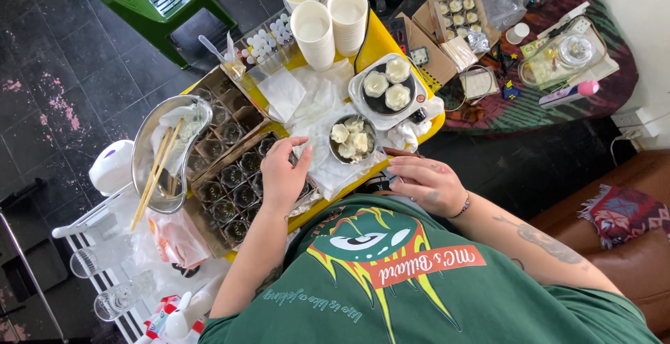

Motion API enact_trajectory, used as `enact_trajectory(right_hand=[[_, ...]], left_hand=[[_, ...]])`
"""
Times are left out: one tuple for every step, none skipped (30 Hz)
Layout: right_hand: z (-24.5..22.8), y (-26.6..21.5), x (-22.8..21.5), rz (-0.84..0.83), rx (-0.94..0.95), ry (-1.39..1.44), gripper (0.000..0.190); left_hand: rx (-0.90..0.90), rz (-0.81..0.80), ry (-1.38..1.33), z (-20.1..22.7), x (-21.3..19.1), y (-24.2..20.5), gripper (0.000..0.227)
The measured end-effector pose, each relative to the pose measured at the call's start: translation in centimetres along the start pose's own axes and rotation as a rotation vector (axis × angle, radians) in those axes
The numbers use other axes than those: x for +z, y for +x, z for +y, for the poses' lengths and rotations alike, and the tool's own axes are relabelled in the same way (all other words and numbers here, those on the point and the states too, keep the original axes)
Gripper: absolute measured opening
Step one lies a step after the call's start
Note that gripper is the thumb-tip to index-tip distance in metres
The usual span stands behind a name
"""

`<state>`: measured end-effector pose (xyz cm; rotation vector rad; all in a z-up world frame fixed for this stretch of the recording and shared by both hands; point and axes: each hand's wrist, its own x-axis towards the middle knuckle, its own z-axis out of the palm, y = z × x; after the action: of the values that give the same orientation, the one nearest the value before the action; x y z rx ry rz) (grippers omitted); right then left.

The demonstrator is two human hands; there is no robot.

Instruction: Filling small glass jars with wax using a spatula and then cleaning the jars with a tissue.

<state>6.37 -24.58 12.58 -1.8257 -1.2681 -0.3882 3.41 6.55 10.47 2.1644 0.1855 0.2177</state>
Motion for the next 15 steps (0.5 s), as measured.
enact_trajectory(right_hand=[[0.0,-0.3,0.4,0.002,0.002,-0.003,0.022],[-0.1,-0.7,0.8,-0.030,-0.056,-0.081,0.022],[-0.1,-1.0,1.2,-0.062,-0.113,-0.159,0.024],[-0.4,-1.0,1.7,-0.060,-0.111,-0.162,0.024],[-0.7,-1.0,2.1,-0.063,-0.134,-0.215,0.025],[-1.0,-1.1,2.4,-0.066,-0.157,-0.268,0.026],[-1.1,-1.1,2.8,-0.066,-0.155,-0.270,0.026],[-1.1,-1.1,3.2,-0.125,-0.176,-0.308,0.028],[-1.2,-1.1,3.7,-0.183,-0.197,-0.343,0.031],[-1.3,-0.8,4.3,-0.184,-0.195,-0.343,0.031],[-1.5,-0.7,4.8,-0.213,-0.209,-0.340,0.034],[-1.7,-0.4,5.4,-0.243,-0.223,-0.336,0.037],[-1.8,-0.2,6.0,-0.245,-0.223,-0.335,0.037],[-1.9,0.1,6.7,-0.255,-0.239,-0.331,0.037],[-1.9,0.5,7.4,-0.265,-0.258,-0.326,0.038]], left_hand=[[0.003,-0.003,0.000,0.2,-0.3,-0.1,0.022],[-0.051,-0.023,-0.001,0.4,-0.6,-0.3,0.022],[-0.104,-0.044,-0.002,0.5,-0.8,-0.4,0.023],[-0.101,-0.047,-0.002,0.1,-0.9,-0.6,0.023],[-0.060,-0.038,-0.004,-0.4,-0.9,-0.9,0.022],[-0.019,-0.028,-0.007,-0.9,-0.8,-1.1,0.021],[-0.018,-0.031,-0.009,-0.9,-0.9,-1.2,0.021],[-0.032,-0.038,-0.023,-0.9,-0.9,-1.4,0.020],[-0.048,-0.044,-0.036,-0.9,-1.0,-1.5,0.020],[-0.048,-0.046,-0.036,-1.1,-1.2,-1.6,0.020],[-0.040,-0.047,-0.046,-1.3,-1.3,-1.8,0.020],[-0.032,-0.048,-0.056,-1.4,-1.4,-2.0,0.020],[-0.034,-0.047,-0.058,-1.7,-1.5,-2.1,0.020],[-0.023,-0.017,-0.066,-1.9,-1.6,-2.2,0.020],[-0.013,0.016,-0.075,-2.2,-1.7,-2.3,0.021]])
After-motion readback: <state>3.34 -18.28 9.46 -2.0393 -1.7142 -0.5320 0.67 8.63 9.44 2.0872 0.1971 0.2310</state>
